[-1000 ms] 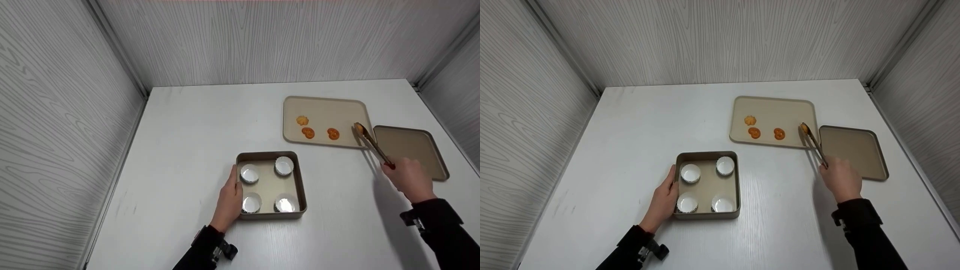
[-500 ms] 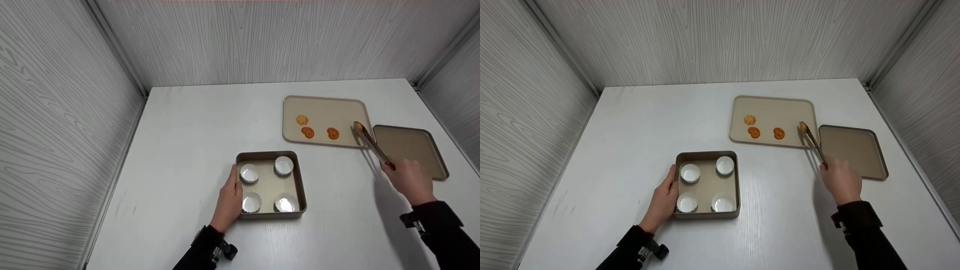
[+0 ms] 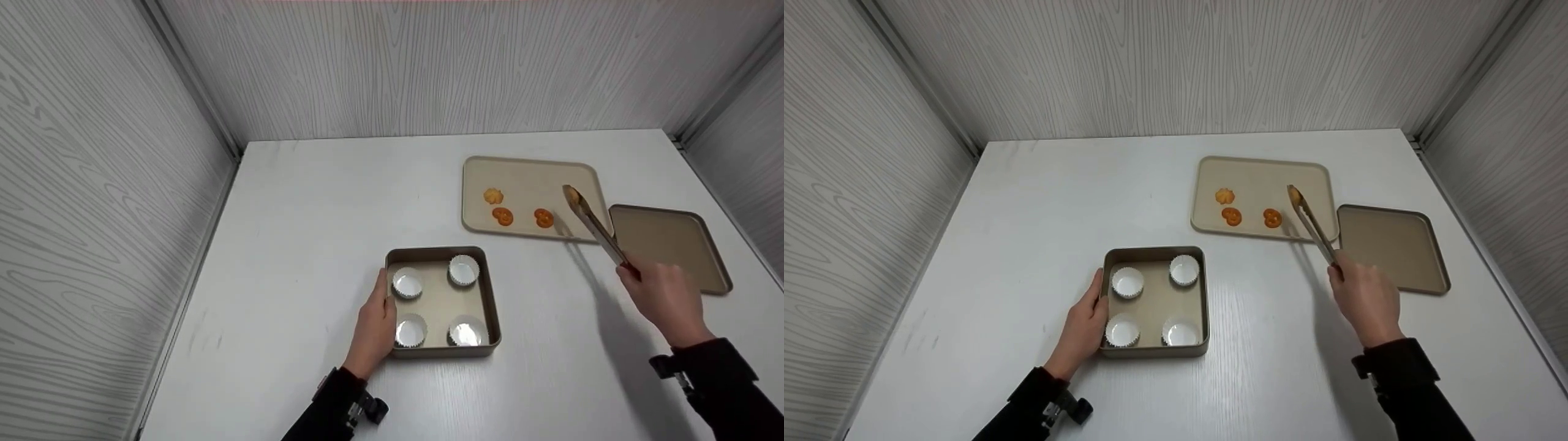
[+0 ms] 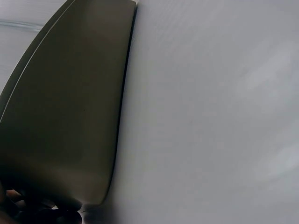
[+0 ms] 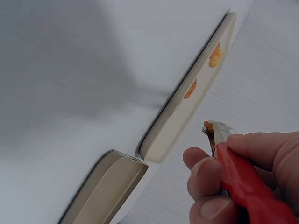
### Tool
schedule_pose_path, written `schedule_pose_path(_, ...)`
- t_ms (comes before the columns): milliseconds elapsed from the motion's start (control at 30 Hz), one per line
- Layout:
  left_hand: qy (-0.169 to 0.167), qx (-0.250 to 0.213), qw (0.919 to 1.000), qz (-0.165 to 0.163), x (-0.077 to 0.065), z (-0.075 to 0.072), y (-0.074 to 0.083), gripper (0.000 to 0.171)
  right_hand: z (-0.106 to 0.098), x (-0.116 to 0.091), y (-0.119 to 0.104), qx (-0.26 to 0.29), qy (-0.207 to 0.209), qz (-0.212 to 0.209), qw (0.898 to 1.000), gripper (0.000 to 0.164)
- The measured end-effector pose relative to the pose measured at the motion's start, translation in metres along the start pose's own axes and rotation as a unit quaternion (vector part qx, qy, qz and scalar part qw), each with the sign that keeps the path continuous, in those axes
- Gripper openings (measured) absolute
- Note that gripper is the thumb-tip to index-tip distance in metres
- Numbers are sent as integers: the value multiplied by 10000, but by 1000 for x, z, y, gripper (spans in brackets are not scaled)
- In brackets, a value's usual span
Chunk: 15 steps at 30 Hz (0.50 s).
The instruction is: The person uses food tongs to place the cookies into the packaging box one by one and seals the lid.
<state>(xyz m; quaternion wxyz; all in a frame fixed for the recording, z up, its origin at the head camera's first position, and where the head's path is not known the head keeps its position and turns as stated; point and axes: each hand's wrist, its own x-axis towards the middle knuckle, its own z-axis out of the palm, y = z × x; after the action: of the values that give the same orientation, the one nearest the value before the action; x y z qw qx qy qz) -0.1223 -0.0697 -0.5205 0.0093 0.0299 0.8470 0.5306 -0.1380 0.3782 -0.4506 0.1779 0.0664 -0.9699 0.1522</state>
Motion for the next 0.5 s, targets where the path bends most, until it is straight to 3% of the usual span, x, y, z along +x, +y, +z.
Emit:
schedule_pose_path(200, 4, -3, 10000, 5, 0, 0, 0, 57, -1, -3, -13, 100, 315, -294, 9990, 5)
schedule_pose_path(500, 0, -25, 10000, 38, -1, 0, 1, 57, -4, -9, -38, 42, 682, -1097, 9916, 33)
